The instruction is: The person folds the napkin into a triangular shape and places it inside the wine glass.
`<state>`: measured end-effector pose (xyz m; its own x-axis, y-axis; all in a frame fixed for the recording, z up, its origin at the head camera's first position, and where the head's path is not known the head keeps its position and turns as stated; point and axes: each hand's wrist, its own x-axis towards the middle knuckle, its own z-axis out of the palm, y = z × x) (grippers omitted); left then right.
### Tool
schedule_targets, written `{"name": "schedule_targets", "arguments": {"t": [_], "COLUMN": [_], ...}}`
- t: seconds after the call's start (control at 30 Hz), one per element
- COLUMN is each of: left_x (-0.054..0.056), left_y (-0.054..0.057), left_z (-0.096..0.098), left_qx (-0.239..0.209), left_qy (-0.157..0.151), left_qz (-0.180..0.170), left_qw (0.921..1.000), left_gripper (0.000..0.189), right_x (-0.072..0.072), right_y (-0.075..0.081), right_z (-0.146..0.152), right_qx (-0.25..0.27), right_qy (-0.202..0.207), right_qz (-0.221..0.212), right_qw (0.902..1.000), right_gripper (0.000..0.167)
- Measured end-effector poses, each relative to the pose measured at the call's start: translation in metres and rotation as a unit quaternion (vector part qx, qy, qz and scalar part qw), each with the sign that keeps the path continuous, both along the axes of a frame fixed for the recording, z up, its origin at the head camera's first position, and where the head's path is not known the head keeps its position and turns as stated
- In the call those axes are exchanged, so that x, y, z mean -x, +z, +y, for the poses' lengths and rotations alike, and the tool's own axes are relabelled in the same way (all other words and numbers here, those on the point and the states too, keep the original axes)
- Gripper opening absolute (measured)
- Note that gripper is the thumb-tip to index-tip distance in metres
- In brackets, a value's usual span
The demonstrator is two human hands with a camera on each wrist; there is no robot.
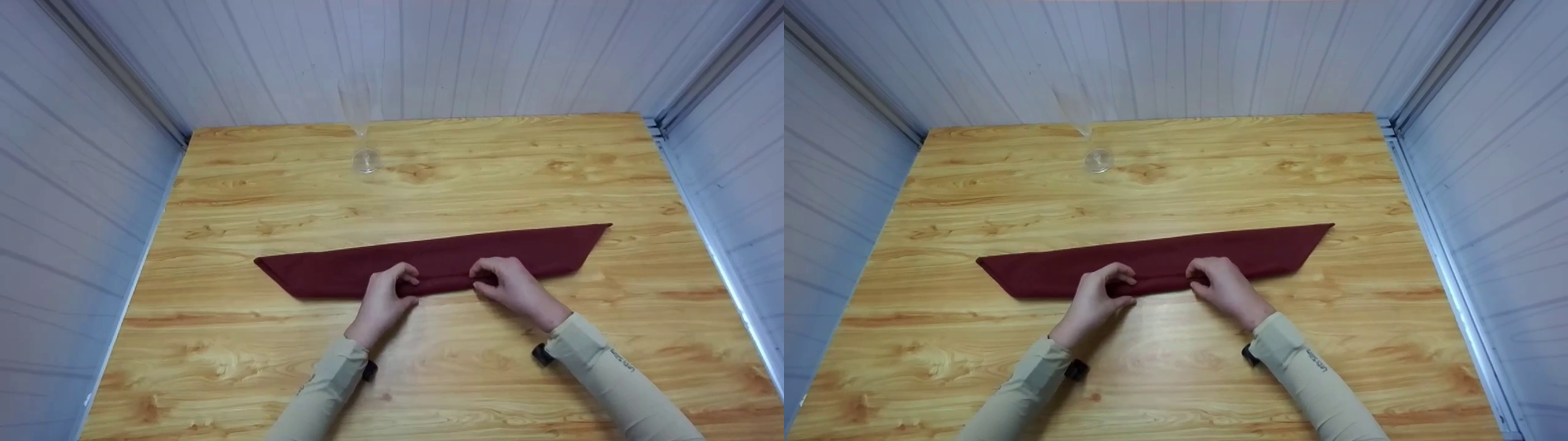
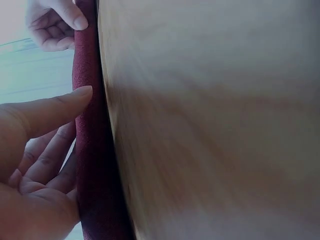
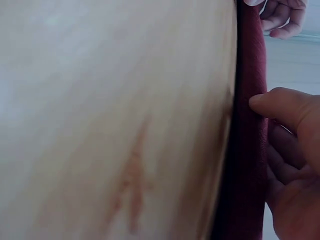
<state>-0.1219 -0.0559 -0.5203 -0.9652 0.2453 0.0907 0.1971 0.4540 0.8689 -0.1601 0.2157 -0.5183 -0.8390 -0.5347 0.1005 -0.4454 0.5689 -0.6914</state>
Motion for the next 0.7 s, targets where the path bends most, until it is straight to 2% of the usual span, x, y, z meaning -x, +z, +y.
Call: {"name": "schedule_targets", "arguments": {"t": [0.3,0.5,0.6,0.7], "left_x": [0.006,0.014,0.019,0.022], "left_y": [0.0,0.002,0.002,0.0], "left_z": [0.0,-0.004,-0.006,-0.006], "left_qx": [-0.001,-0.02,-0.029,-0.028], "left_qy": [0.003,0.007,0.007,0.01], "left_qz": [-0.007,-0.039,-0.052,-0.056], "left_qw": [1.0,0.999,0.9982,0.998], "left_gripper": [0.03,0.032,0.029,0.026], "right_x": [0.011,0.019,0.023,0.025], "right_y": [0.003,0.003,0.002,0.0], "right_z": [-0.001,-0.004,-0.005,-0.006], "right_qx": [0.012,0.017,0.018,0.022], "right_qy": [0.007,-0.022,-0.036,-0.046], "right_qz": [-0.052,-0.099,-0.096,-0.072], "right_qw": [0.9986,0.9946,0.9945,0.9961], "right_gripper": [0.005,0.003,0.004,0.003]}}
